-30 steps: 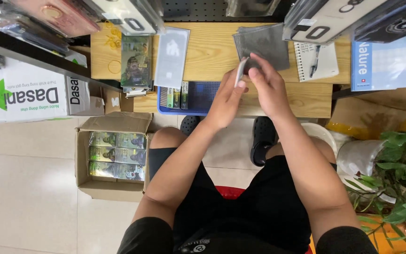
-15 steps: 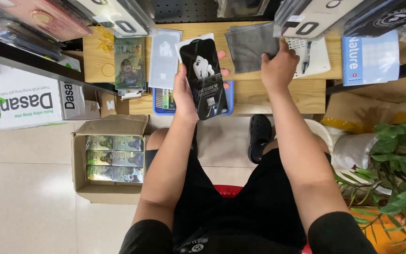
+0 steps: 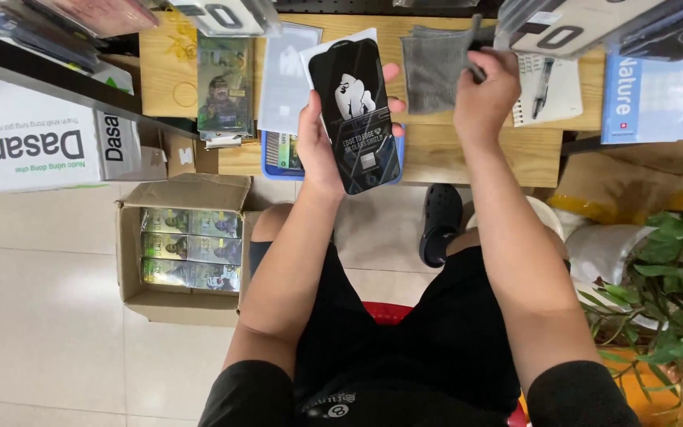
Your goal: The person wipes the front and back of a boxed screen protector with a cloth, then removes a new screen protector from a white sleeve and continues wiping it with the cloth.
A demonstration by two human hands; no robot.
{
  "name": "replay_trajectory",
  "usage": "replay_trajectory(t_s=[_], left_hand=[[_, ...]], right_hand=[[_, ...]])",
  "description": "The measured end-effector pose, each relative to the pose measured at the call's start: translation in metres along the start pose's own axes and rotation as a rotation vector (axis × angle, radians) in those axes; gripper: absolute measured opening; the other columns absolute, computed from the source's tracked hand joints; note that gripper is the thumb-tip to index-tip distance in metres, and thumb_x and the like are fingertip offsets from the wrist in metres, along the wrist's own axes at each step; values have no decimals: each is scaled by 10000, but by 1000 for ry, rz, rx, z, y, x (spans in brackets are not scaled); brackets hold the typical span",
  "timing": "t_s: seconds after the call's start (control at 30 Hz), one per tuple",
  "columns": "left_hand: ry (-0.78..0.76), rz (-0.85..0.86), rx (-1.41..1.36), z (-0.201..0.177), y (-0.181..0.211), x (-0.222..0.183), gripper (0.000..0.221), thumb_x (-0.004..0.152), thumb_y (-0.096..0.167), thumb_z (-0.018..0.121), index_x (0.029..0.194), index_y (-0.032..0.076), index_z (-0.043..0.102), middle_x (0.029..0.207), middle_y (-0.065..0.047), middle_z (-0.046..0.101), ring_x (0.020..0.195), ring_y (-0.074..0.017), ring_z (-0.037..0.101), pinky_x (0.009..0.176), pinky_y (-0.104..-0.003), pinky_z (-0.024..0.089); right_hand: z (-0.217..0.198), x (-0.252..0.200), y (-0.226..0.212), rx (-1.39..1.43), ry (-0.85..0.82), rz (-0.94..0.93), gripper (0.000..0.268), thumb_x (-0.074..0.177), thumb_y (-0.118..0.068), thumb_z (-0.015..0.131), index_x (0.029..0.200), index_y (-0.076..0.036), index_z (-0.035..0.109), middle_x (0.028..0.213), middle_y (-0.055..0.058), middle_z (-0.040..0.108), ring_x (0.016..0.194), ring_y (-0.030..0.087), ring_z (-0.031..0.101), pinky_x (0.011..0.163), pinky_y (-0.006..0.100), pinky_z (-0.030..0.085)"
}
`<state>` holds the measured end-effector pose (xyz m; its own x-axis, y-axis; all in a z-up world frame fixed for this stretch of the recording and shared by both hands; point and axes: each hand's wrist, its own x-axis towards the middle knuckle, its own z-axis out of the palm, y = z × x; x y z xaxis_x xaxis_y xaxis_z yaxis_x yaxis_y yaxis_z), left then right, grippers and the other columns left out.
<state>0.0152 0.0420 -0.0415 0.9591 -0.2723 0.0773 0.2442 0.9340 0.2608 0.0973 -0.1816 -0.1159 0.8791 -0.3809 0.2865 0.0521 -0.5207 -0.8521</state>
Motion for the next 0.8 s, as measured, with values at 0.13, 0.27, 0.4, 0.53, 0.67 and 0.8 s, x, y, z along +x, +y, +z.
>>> replay_trajectory(t_s=[0.13, 0.27, 0.4, 0.53, 0.67, 0.8], left_hand=[[27, 40, 44, 6, 4, 0, 796, 996, 514, 580, 1576, 3, 391, 1528, -298, 509, 1095, -380, 688, 860, -501, 624], [20, 45, 64, 4, 5, -4, 778, 1013, 521, 570, 1565, -2, 402, 1516, -283, 529, 1112, -382, 691, 880, -514, 604], [33, 37, 43, 3, 7, -6, 800, 996, 522, 585, 1582, 15, 388, 1532, -282, 513, 1100, -377, 689, 879, -511, 607], [34, 36, 56, 2, 7, -5, 806, 988, 529, 591, 1566, 1, 400, 1528, -283, 511, 1100, -376, 684, 869, -498, 618], [19, 30, 48, 0, 6, -4, 781, 1008, 523, 567, 1569, 5, 406, 1536, -275, 513, 1111, -366, 687, 876, -499, 605], [44, 37, 56, 1, 6, -3, 770, 1010, 519, 558, 1562, 3, 409, 1524, -307, 510, 1098, -393, 688, 868, -509, 613]], right_hand=[[15, -21, -9, -182, -168, -475, 352, 793, 183, 773, 1106, 22, 754, 1284, 127, 564, 1173, 352, 616, 1028, 443, 598], [25, -30, -3, -234, -197, -670, 403, 747, 238, 631, 1082, 33, 722, 1267, 161, 556, 1124, 369, 574, 906, 471, 553], [22, -31, -9, -230, -131, -576, 503, 785, 242, 657, 1227, 3, 683, 1350, 173, 498, 1161, 384, 620, 994, 469, 574], [26, -16, 5, -162, 61, -268, 547, 781, 87, 803, 1291, -16, 635, 1135, 188, 684, 982, 331, 739, 876, 419, 607], [20, -14, -5, -178, 89, -203, 151, 942, -138, 659, 874, -81, 782, 740, 63, 778, 598, 201, 646, 546, 358, 444], [26, -19, -12, -65, 60, -284, 162, 1022, -197, 628, 1002, -78, 737, 848, 60, 703, 607, 160, 595, 584, 333, 487]])
